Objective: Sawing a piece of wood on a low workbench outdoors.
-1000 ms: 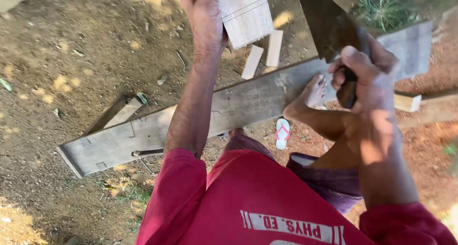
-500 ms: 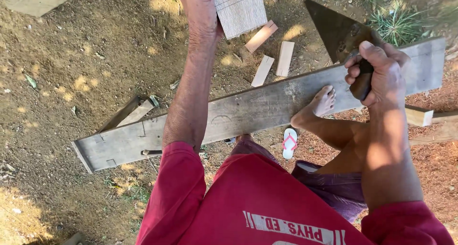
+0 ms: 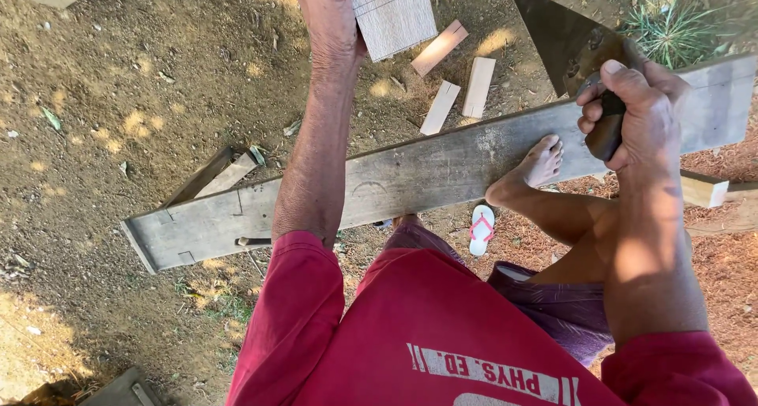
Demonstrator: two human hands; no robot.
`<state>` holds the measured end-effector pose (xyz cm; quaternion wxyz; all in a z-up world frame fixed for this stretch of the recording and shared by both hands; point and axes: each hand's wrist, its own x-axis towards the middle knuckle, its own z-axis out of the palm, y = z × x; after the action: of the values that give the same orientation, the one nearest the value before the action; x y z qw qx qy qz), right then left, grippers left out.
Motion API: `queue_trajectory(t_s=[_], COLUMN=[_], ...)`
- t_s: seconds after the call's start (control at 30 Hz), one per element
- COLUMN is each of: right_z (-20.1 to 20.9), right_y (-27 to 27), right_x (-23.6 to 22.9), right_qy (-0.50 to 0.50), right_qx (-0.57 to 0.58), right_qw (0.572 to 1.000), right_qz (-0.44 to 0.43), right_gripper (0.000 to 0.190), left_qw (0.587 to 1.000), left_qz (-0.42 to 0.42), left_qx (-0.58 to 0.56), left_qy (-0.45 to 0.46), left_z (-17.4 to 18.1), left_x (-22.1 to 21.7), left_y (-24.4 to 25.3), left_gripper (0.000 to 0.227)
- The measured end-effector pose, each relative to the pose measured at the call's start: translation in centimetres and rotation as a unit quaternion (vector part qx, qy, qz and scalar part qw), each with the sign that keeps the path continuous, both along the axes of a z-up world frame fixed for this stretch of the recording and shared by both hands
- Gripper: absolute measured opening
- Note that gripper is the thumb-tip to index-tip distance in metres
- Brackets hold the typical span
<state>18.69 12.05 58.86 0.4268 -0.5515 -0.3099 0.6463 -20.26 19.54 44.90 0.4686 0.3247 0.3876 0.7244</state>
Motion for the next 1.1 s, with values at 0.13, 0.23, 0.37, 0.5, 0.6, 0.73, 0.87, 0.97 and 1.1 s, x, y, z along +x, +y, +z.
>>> queue_trajectory(t_s=[0.13,0.23,0.37,0.5,0.6,0.73,0.87,0.97,1.1], right_z=[0.0,-0.1,-0.5,-0.9,-0.7,-0.9,-1.7,-1.4,-1.1], right_y=[0.0,0.0,0.2,0.2,0.2,0.1,0.1,0.0,0.1], right_x=[-0.3,-0.2,0.0,0.5,0.3,0.4,0.8,0.6,0.4], right_qy=[0.000,0.003,0.001,-0.022,-0.012,-0.015,-0.001,-0.013,-0.011], right_qx=[0.000,-0.004,-0.006,-0.007,-0.006,-0.001,-0.002,-0.010,-0.016], right_qw=[1.000,1.000,1.000,1.000,1.000,1.000,1.000,1.000,1.000], right_qz=[0.017,0.016,0.009,0.000,0.008,0.016,0.018,0.024,0.019], right_gripper=[0.028,0.027,0.029,0.027,0.032,0.032,0.031,0.027,0.028], left_qw=[1.000,0.999,0.978,0.951,0.925,0.930,0.961,0.961,0.959], left_qz=[0.000,-0.002,-0.005,-0.012,-0.013,0.004,0.061,0.090,0.108], left_qx=[0.000,-0.044,-0.163,-0.238,-0.295,-0.264,-0.181,-0.172,-0.182], left_qy=[0.007,-0.028,-0.131,-0.196,-0.240,-0.257,-0.200,-0.197,-0.187], left_z=[-0.2,1.5,3.8,4.1,2.8,0.4,-4.2,-1.5,-0.3], left_x=[-0.4,0.3,1.1,1.6,1.7,1.9,1.5,2.2,2.6], left_y=[-0.2,-0.9,-1.3,-0.8,-1.2,-1.3,-1.2,-1.7,-1.8], left_gripper=[0.060,0.061,0.065,0.070,0.075,0.069,0.051,0.042,0.040])
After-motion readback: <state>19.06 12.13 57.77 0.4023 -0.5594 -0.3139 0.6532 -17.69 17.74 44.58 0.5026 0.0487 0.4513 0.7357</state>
